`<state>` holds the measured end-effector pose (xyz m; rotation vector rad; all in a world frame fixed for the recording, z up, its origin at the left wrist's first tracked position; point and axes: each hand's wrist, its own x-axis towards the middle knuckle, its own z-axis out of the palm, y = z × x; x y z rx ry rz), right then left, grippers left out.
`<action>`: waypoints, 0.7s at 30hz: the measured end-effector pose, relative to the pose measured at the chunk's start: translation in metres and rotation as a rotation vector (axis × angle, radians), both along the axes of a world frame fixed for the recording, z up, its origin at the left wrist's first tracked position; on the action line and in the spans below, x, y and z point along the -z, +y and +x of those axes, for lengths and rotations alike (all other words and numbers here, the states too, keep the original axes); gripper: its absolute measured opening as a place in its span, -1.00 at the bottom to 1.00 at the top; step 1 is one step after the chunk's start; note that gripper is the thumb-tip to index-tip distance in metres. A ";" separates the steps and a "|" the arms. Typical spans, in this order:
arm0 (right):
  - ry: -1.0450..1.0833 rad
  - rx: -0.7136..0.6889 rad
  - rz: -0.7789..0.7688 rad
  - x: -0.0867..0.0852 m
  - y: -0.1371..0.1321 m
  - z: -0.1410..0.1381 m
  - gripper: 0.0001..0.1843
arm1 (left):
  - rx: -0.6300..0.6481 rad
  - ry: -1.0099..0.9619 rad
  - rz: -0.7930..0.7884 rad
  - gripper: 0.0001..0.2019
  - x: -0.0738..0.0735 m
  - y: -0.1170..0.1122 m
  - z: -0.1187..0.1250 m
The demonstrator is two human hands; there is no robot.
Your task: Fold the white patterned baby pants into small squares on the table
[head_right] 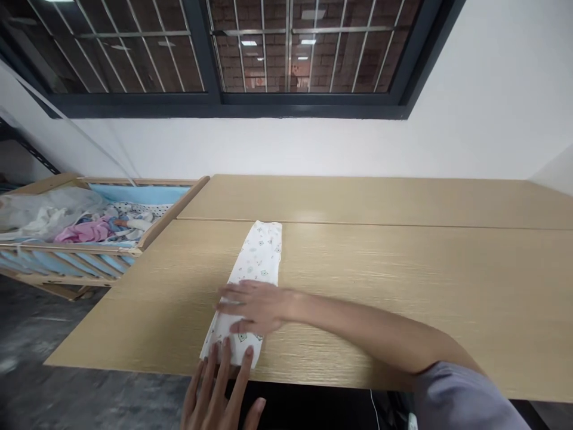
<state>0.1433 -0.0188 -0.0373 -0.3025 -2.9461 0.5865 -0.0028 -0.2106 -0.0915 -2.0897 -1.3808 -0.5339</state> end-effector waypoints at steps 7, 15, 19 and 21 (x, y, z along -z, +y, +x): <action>-0.124 0.287 0.048 0.011 0.105 0.012 -0.23 | -0.004 0.031 0.024 -0.40 -0.004 0.002 -0.005; -0.155 0.425 0.144 0.018 0.180 0.025 -0.31 | 0.007 0.151 -0.016 -0.44 -0.016 0.000 -0.008; -0.062 0.431 0.247 0.004 0.151 0.024 -0.31 | 0.061 0.040 -0.053 -0.56 -0.026 0.008 -0.016; 0.028 0.415 0.304 -0.010 0.114 0.023 -0.36 | 0.128 -0.059 -0.091 -0.65 -0.034 0.016 -0.027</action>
